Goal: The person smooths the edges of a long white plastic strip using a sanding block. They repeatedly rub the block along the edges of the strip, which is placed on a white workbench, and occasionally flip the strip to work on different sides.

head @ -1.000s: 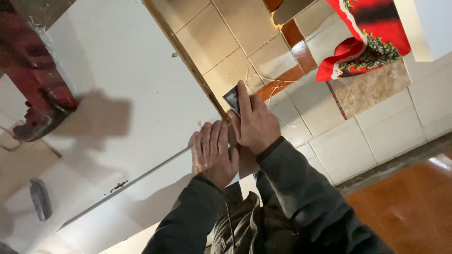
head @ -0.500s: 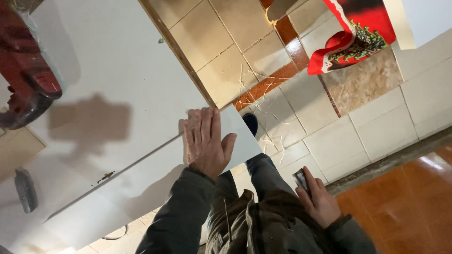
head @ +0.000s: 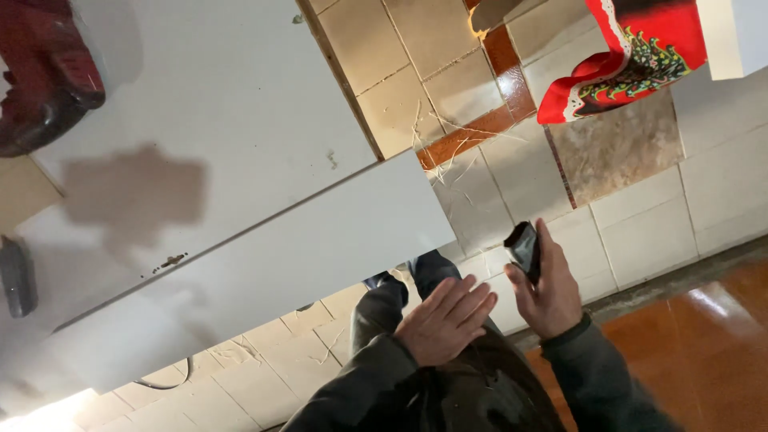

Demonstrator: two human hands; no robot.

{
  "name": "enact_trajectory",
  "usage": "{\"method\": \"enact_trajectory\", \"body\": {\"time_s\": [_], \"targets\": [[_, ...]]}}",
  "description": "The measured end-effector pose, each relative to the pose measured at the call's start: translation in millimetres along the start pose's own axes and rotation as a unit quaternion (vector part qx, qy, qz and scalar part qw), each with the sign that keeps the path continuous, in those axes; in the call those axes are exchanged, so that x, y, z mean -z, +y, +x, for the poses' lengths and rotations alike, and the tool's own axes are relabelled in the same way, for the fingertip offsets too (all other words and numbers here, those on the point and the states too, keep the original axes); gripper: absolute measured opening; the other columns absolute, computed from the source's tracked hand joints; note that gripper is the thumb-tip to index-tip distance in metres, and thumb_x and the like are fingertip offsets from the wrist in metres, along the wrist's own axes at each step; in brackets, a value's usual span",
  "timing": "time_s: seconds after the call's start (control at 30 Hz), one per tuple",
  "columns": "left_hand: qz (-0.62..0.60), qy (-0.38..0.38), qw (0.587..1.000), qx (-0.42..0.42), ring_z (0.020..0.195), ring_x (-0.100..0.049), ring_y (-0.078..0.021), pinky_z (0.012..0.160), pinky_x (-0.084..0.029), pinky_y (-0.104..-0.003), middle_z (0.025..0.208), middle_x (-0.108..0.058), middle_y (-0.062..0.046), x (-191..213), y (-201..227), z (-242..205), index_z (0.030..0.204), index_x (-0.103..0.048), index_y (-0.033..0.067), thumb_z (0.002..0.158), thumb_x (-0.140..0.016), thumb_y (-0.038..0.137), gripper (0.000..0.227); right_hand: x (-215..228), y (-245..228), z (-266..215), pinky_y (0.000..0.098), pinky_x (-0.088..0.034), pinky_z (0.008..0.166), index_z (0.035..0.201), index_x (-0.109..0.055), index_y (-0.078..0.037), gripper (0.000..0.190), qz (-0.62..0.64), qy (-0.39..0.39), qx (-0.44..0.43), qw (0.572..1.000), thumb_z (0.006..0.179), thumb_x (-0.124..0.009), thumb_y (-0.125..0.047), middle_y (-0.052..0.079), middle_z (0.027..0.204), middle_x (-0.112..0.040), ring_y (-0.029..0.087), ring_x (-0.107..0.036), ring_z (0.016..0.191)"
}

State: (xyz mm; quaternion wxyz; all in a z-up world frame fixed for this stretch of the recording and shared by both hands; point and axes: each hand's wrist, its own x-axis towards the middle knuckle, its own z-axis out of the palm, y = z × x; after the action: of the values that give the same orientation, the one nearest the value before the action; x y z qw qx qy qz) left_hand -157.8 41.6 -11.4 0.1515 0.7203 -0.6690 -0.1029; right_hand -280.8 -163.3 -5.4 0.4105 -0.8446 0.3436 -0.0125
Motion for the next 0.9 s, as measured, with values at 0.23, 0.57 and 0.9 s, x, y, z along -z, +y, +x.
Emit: {"method": "enact_trajectory", "body": {"time_s": [0.23,0.57,0.9], "targets": [[0.005,0.14,0.961,0.238,0.154,-0.034,-0.0383,0.13,-0.021,-0.057,0.156,-0.045,-0.022,62,-134,-107,0.145,-0.054,-0.0035,0.096,-0.08,0.035,0.067,11,-62,60,0.0494,-0.043,0.104,0.137,-0.055,-0.005,0.049,-0.182,-0.005,0.304,0.935,0.09,-0.067,-0.011,0.011,0.129,-0.061,0.033,-0.058,0.116],[-0.054,0.134,0.851,0.505,0.153,-0.033,-0.0333,0.126,-0.004,-0.069,0.152,-0.05,-0.004,101,-191,-172,0.138,-0.057,0.0146,0.078,-0.089,0.039,0.073,-81,-113,56,0.0467,-0.044,0.108,0.134,-0.063,-0.014,0.05,-0.216,-0.057,0.468,0.855,0.085,-0.071,-0.005,0.006,0.129,-0.062,0.026,-0.057,0.122],[-0.079,0.194,0.852,0.479,0.154,-0.027,-0.0379,0.124,-0.004,-0.069,0.15,-0.054,-0.003,94,-191,-171,0.137,-0.059,0.0166,0.08,-0.089,0.041,0.068,-180,-182,10,0.0464,-0.044,0.107,0.153,-0.042,-0.01,0.073,-0.213,-0.125,0.519,0.818,0.087,-0.072,-0.018,0.013,0.138,-0.059,0.03,-0.056,0.126]]}}
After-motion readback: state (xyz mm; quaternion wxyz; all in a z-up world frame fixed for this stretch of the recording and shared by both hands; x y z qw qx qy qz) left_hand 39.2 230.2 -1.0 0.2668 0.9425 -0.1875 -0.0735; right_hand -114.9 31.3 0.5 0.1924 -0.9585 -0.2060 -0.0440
